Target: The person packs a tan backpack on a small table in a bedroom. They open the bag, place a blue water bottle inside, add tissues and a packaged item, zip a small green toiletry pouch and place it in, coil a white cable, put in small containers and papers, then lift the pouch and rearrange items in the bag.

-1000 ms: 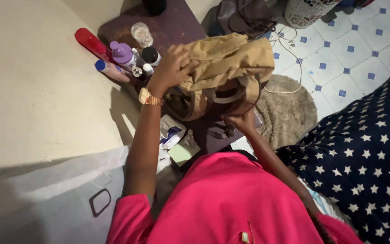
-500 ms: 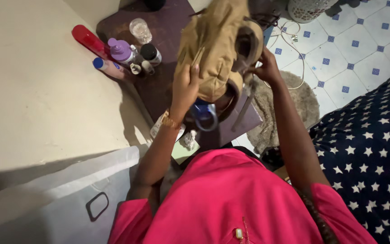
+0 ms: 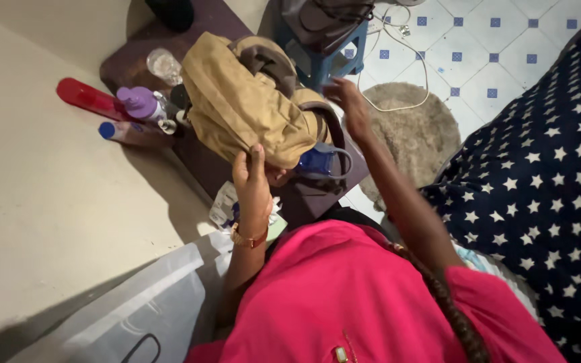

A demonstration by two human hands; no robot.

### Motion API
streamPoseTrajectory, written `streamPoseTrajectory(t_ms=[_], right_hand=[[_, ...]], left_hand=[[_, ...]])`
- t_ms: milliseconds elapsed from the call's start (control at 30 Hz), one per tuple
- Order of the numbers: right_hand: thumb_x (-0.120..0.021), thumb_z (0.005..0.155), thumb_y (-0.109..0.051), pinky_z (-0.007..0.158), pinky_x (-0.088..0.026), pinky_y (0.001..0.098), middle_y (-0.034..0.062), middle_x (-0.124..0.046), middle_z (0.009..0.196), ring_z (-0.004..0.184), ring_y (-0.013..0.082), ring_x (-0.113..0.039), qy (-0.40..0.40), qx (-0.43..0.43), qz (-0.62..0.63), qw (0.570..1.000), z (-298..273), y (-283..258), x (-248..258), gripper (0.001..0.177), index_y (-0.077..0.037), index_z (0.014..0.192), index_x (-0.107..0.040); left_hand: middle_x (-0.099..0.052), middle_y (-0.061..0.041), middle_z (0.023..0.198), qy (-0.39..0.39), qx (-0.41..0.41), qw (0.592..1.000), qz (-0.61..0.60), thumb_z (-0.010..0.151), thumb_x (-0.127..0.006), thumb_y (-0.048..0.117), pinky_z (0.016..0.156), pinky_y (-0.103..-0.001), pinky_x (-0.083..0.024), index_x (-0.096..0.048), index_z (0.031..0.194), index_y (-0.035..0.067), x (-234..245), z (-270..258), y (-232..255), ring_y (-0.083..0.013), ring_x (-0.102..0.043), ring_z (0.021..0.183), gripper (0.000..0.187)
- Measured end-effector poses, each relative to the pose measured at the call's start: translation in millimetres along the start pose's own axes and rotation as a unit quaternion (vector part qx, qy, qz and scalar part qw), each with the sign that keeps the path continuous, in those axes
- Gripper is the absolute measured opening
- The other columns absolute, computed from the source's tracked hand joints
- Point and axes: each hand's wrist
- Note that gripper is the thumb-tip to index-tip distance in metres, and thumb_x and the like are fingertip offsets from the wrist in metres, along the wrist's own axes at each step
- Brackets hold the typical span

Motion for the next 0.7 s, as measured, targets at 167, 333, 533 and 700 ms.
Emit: streamPoseTrajectory(t_ms=[167, 333, 533, 700], right_hand=[[-0.071, 0.093, -0.056, 0.120, -0.038, 0.0492, 0.0203, -0.043, 0.151, 0.142, 0.0353, -0.044, 0.103, 0.088, 0.027, 0.990, -122, -9, -30, 0.088, 0.001, 0.150, -0.036], [-0.095, 0.056, -0.053, 0.125, -0.030, 0.0508, 0.0206, -0.040, 0.156, 0.150, 0.0410, -0.035, 0.028, 0.238, -0.354, 0.904, -136, -19, -60, 0.120, 0.001, 0.148, -0.040], [-0.094, 0.074, -0.050, 0.105, -0.057, 0.0424, 0.0076, -0.073, 0.123, 0.119, 0.0249, -0.073, -0.042, -0.003, -0.231, 0.972, -133, -6, -58, 0.074, -0.011, 0.130, -0.064], [-0.096, 0.062, -0.043, 0.099, -0.052, 0.0491, 0.0133, -0.067, 0.116, 0.112, 0.0307, -0.066, 0.017, 0.196, -0.336, 0.921, -138, -49, -37, 0.076, -0.004, 0.120, -0.064]], left_hand=[[-0.066, -0.005, 0.074, 0.011, 0.039, 0.999, -0.005, 0.100, -0.064, 0.030, 0.049, -0.028, -0.053, -0.054, 0.097, 0.007, 9, 4, -15, -0.0145, -0.063, 0.055, 0.025], [-0.059, -0.001, 0.081, -0.019, -0.069, 0.996, 0.059, 0.115, -0.063, 0.023, 0.064, -0.026, -0.046, -0.059, 0.091, 0.001, 14, 12, -27, -0.0081, -0.055, 0.073, 0.032], [-0.053, 0.000, 0.060, -0.077, -0.117, 0.981, 0.134, 0.110, -0.053, 0.022, 0.047, -0.025, -0.044, -0.051, 0.082, 0.005, 15, -12, -7, -0.0084, -0.053, 0.051, 0.033], [-0.050, -0.004, 0.067, -0.144, -0.113, 0.982, 0.051, 0.113, -0.050, 0.016, 0.054, -0.029, -0.046, -0.045, 0.083, 0.005, 12, -40, 1, -0.0129, -0.054, 0.056, 0.033]])
Point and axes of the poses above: each hand's wrist, its own z-axis towards the middle knuckle, its own x-axis out of the back of the hand, y = z × x
